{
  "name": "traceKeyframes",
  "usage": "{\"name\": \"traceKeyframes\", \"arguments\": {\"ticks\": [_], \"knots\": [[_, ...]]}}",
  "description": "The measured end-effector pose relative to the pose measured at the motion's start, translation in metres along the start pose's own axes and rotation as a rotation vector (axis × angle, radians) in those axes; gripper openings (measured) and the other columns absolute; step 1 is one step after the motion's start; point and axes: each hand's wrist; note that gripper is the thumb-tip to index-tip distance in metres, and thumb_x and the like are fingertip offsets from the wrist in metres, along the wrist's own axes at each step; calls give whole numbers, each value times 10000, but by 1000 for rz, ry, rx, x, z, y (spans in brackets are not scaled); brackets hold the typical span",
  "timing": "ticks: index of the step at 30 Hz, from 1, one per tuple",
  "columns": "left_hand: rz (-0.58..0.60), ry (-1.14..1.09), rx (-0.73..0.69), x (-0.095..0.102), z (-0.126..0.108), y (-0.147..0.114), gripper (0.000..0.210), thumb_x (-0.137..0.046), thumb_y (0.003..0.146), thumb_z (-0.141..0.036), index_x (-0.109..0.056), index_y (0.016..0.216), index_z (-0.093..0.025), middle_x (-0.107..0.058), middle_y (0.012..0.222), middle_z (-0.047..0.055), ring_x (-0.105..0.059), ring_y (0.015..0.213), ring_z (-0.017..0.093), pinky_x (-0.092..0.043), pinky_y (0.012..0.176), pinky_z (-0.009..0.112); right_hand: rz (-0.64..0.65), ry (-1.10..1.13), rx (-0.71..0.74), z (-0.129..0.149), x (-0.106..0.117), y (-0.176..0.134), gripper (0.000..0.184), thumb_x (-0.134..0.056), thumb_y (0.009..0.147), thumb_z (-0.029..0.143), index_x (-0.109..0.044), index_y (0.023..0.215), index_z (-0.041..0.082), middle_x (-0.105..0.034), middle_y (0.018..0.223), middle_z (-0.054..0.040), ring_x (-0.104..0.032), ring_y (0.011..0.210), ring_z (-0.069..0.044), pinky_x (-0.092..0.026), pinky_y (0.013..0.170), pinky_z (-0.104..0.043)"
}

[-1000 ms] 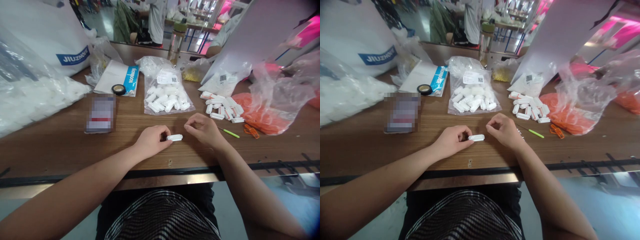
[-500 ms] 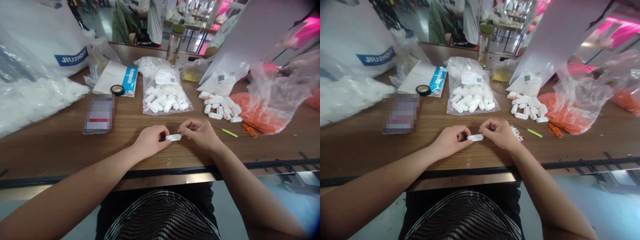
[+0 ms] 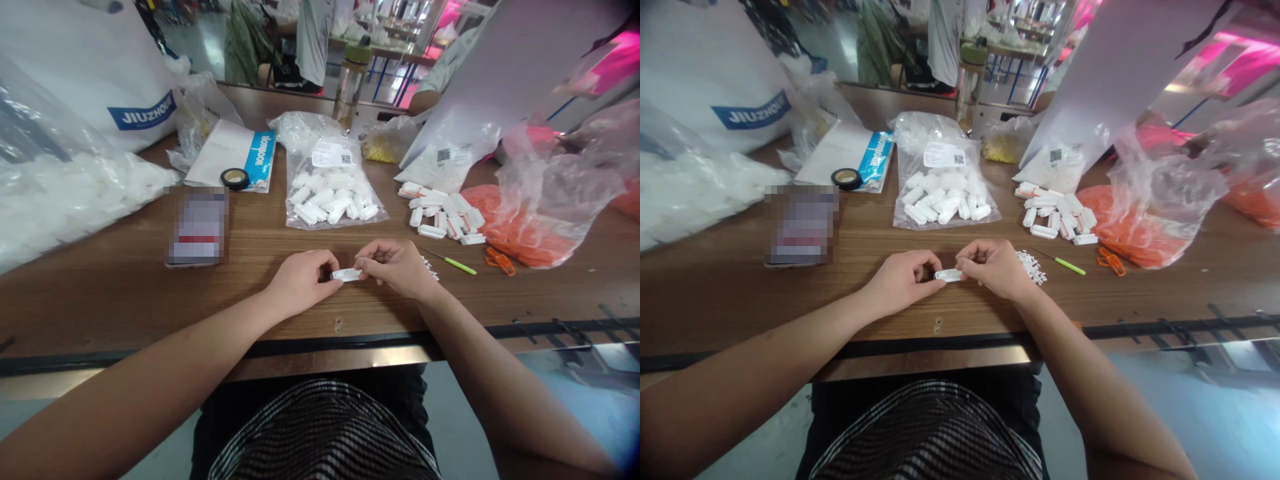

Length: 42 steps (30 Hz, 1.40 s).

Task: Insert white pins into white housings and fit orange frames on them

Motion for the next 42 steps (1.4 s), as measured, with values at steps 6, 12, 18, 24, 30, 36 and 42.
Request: {"name": "traceKeyframes", "arguments": {"ticks": [6,12,18,24,30,36,42], "knots": [[-7,-6,3,0,0,0,105,-693,780,-303,-663,834,-218,-535,611,-42,-477,580,126,-363,604,271,53,-192,266,7,0,1,124,-670,849,306,-701,796,198,-653,875,-38,-598,825,-165,-474,779,-331],[0,-1,8,1,-2,0,112,-695,783,-298,-660,841,-208,-536,616,-42,-474,569,120,-365,608,273,116,-178,304,2,-5,5,116,-651,877,301,-698,819,211,-631,924,-35,-591,888,-175,-447,865,-364],[-9,0,3,0,-1,0,124,-704,780,-299,-661,849,-205,-533,620,-42,-471,565,116,-359,602,270,115,-184,327,-4,-6,6,100,-657,878,289,-709,840,213,-628,909,-33,-588,878,-168,-445,851,-356],[-8,3,3,0,-1,1,125,-703,780,-302,-663,848,-205,-547,632,-35,-481,573,120,-364,600,272,100,-229,345,-2,-5,5,110,-650,877,288,-695,809,213,-632,884,-33,-584,870,-177,-454,852,-370],[-12,-4,5,0,-1,0,112,-705,778,-290,-664,841,-206,-557,637,-32,-486,580,123,-364,603,272,78,-250,365,-2,-6,4,88,-663,851,266,-717,792,228,-649,865,-29,-600,843,-170,-470,815,-349],[-12,-12,4,0,-1,1,107,-703,778,-292,-668,832,-207,-553,639,-34,-481,580,120,-357,598,268,53,-265,411,1,-5,1,134,-645,848,271,-765,906,261,-721,895,-41,-632,865,-193,-487,823,-387],[-8,-20,9,0,-1,0,113,-698,776,-298,-667,841,-212,-540,634,-39,-465,574,119,-347,592,264,18,-472,540,4,-4,-3,141,-645,839,275,-780,878,276,-710,958,-42,-616,908,-217,-422,871,-442]]}}
Point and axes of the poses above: each hand's wrist, its own y-axis towards the middle knuckle, its own x-axis out of the back of the hand, z = x × y
